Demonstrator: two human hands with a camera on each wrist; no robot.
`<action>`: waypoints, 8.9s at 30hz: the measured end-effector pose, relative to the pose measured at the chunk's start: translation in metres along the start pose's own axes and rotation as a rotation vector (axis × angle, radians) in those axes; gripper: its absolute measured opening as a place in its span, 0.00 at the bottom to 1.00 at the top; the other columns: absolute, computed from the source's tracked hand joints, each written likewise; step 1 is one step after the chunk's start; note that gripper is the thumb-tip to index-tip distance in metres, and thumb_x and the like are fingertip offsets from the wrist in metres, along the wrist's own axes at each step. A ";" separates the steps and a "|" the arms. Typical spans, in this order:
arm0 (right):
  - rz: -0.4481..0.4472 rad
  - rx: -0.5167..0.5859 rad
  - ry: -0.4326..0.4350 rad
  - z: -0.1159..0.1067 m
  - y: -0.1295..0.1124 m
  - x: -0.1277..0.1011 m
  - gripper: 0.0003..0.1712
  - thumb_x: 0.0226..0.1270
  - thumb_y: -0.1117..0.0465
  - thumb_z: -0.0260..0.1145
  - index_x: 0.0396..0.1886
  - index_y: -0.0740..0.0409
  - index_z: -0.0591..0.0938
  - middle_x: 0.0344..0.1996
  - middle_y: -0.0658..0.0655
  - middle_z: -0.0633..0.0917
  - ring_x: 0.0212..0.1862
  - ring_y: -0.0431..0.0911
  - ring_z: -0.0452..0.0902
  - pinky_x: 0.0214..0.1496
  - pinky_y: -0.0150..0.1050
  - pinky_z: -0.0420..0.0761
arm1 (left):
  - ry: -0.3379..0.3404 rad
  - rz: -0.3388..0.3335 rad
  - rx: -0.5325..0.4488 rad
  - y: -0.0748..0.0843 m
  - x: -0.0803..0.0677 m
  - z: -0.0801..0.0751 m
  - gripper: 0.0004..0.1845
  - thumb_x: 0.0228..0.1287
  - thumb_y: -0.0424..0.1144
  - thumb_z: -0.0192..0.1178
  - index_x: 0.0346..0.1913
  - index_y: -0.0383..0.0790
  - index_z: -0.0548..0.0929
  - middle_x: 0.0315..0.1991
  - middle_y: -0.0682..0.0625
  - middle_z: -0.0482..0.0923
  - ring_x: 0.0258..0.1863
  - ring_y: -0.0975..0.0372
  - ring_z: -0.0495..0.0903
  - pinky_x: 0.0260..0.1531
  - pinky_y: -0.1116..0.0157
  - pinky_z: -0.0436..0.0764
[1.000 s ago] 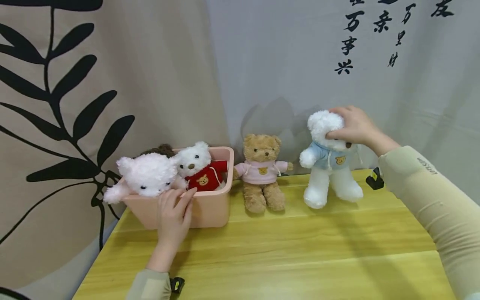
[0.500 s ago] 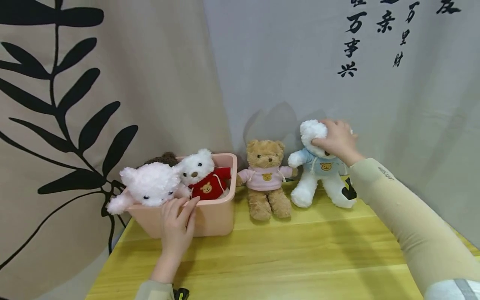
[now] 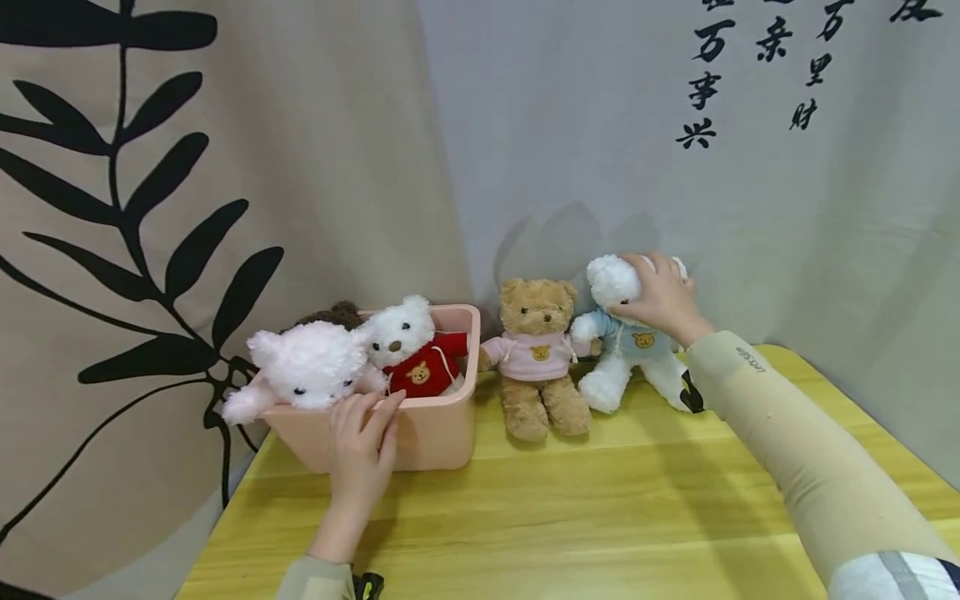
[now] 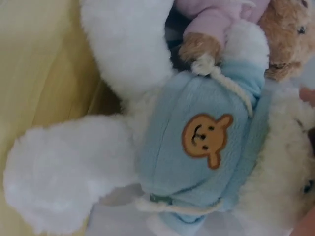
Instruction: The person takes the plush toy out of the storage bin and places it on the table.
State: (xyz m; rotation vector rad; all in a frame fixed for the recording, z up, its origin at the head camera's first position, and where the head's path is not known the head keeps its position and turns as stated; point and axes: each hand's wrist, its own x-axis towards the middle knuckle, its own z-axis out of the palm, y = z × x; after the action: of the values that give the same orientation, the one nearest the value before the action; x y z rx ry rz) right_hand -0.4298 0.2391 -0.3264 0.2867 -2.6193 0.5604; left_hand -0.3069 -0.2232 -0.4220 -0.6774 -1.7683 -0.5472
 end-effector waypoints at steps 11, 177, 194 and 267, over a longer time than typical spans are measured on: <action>-0.101 0.035 -0.158 -0.002 0.002 0.005 0.49 0.52 0.52 0.76 0.72 0.51 0.63 0.71 0.68 0.56 0.69 0.67 0.49 0.58 0.73 0.52 | -0.005 -0.001 0.012 0.000 0.004 -0.001 0.14 0.69 0.38 0.52 0.49 0.41 0.86 0.42 0.41 0.79 0.43 0.44 0.74 0.49 0.46 0.65; -0.356 -0.139 0.161 -0.134 0.056 0.000 0.43 0.40 0.75 0.77 0.60 0.64 0.70 0.59 0.76 0.65 0.63 0.73 0.55 0.68 0.64 0.52 | -0.054 -0.036 0.058 -0.018 0.002 -0.029 0.18 0.59 0.37 0.52 0.50 0.42 0.85 0.41 0.40 0.78 0.40 0.43 0.72 0.47 0.41 0.63; -0.142 -0.155 -0.017 -0.063 0.090 -0.024 0.42 0.54 0.68 0.73 0.68 0.62 0.64 0.68 0.76 0.53 0.72 0.71 0.36 0.65 0.70 0.49 | -0.057 -0.029 0.059 -0.015 0.000 -0.026 0.18 0.58 0.36 0.52 0.50 0.42 0.85 0.41 0.41 0.78 0.40 0.44 0.72 0.46 0.44 0.62; -0.209 0.742 -0.272 0.052 -0.280 0.077 0.36 0.64 0.59 0.67 0.71 0.55 0.66 0.64 0.64 0.69 0.58 0.54 0.72 0.55 0.47 0.74 | -0.073 -0.045 0.106 -0.011 0.002 -0.032 0.18 0.58 0.35 0.54 0.51 0.44 0.84 0.41 0.42 0.77 0.44 0.45 0.74 0.51 0.39 0.64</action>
State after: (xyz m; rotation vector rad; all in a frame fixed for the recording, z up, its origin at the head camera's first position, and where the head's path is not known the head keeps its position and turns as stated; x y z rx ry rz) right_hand -0.4375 -0.0430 -0.2386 0.9032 -2.4666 1.4876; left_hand -0.2928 -0.2514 -0.4112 -0.5912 -1.8706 -0.4604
